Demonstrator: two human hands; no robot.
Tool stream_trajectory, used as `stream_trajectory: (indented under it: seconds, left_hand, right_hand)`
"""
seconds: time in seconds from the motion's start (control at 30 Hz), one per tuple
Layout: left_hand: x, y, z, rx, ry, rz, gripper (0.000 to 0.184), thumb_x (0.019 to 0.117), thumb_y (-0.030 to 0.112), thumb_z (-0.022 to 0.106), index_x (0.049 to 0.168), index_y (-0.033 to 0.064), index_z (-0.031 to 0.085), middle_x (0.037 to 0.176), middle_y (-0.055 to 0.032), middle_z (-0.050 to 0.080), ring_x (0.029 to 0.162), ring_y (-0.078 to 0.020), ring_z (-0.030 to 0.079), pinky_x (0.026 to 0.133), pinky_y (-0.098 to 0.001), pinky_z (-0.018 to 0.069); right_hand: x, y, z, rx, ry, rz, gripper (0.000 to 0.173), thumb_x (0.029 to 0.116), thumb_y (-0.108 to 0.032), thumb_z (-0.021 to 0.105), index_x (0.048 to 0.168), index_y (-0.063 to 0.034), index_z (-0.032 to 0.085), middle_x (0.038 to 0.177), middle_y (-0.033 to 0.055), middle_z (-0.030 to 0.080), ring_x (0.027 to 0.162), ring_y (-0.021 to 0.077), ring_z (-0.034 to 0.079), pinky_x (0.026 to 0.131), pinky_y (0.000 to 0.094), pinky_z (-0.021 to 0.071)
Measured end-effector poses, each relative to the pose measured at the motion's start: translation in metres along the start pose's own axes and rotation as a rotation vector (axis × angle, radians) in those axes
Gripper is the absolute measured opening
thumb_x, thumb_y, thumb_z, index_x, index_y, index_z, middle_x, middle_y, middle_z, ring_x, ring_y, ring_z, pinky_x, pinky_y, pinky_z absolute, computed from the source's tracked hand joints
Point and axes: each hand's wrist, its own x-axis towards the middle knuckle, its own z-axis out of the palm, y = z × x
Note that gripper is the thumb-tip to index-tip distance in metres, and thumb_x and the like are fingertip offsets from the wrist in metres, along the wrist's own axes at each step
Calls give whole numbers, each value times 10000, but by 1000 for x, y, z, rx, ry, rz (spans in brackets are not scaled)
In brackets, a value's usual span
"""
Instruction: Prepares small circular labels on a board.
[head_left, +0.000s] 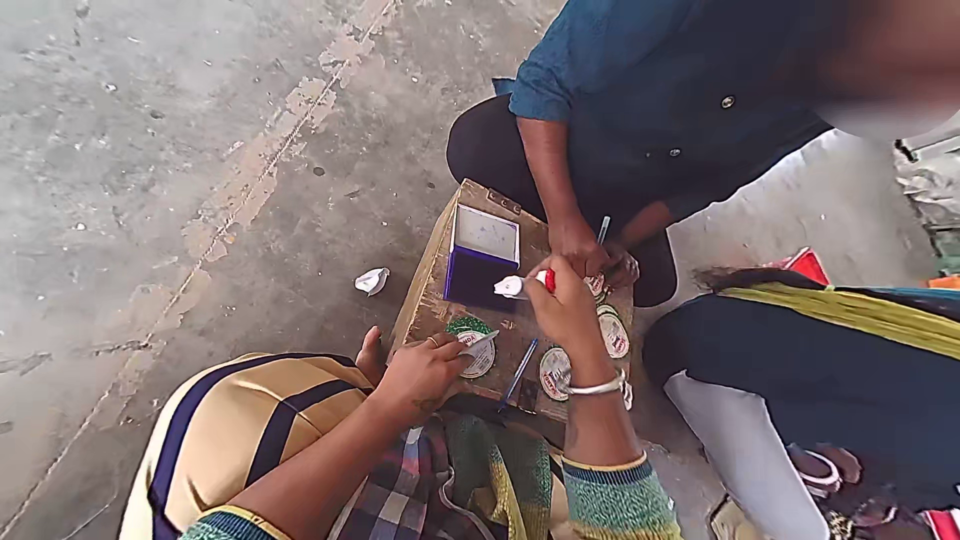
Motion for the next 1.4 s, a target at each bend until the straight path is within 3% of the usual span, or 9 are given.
stream_trajectory:
  seconds: [0.1,0.4,0.5,0.63,0.87,0.97,1.1,1.23,1.4]
  left_hand:
    - [-2,-1,7,5,82,2,111,910,96,690,903,50,791,1015,-129,774,1027,-323,747,762,-476,613]
    - [0,3,-2,-43,18,-84,106,903,96,700,878,38,785,1018,-177,769,991,-374,750,741,-543,600]
    - [-2,2,-1,29,21,16,152,928,19,644,1019,59,758,1041,-189,759,993,-390,748,719,-530,609]
    - [-2,3,1,132,152,90,553,862,-22,634,1407,61,586,901,-147,766,795,-354,764,626,-470,604]
    - [-9,0,2,71,40,68,165,832,-80,667,943,18,739,1090,-153,767,1066,-362,738,798,-517,612]
    - [-10,0,3,73,32,64,185,835,-108,645,932,8,750,1118,-156,763,1091,-374,728,805,-541,604]
    - [-10,4,-2,33,-49,-22,219,828,-119,659,977,-2,768,1194,-184,737,1125,-420,702,840,-630,566]
    - [-3,8,-14,2,-196,-101,250,839,-90,664,1044,6,771,1272,-183,708,1209,-429,657,918,-637,529]
    - [-1,8,-24,-20,-351,-142,256,854,55,733,1107,18,752,1365,-169,658,1302,-407,594,983,-624,493]
  right_hand:
    - [12,-10,15,-94,-52,-25,175,1031,-203,558,1090,-41,589,770,156,608,676,334,610,559,525,450]
    - [19,-11,21,-86,-72,68,220,1035,-203,572,1131,-8,607,860,196,656,798,381,655,677,586,490]
    - [-13,9,5,98,178,133,306,1047,-204,532,1235,36,569,901,206,645,787,337,633,712,557,499]
    - [-58,45,19,99,380,282,432,1061,-202,486,1353,116,474,1062,285,653,950,374,666,845,546,519]
    - [-80,74,69,-93,392,214,433,984,-229,640,1281,87,620,1148,275,685,1105,477,637,961,618,477]
    - [-87,75,59,-56,348,227,447,985,-286,651,1300,32,652,1238,257,668,1178,464,608,990,607,465]
    - [-117,93,13,-49,378,513,525,972,-265,676,1376,56,578,1386,333,552,1343,516,478,1112,629,374]
    - [-132,133,3,-30,245,872,644,955,-319,720,1449,8,468,1388,291,553,1277,454,558,1015,596,465]
    - [-126,138,7,18,207,920,511,989,-175,654,1438,-19,466,1278,261,639,1176,415,644,970,559,510]
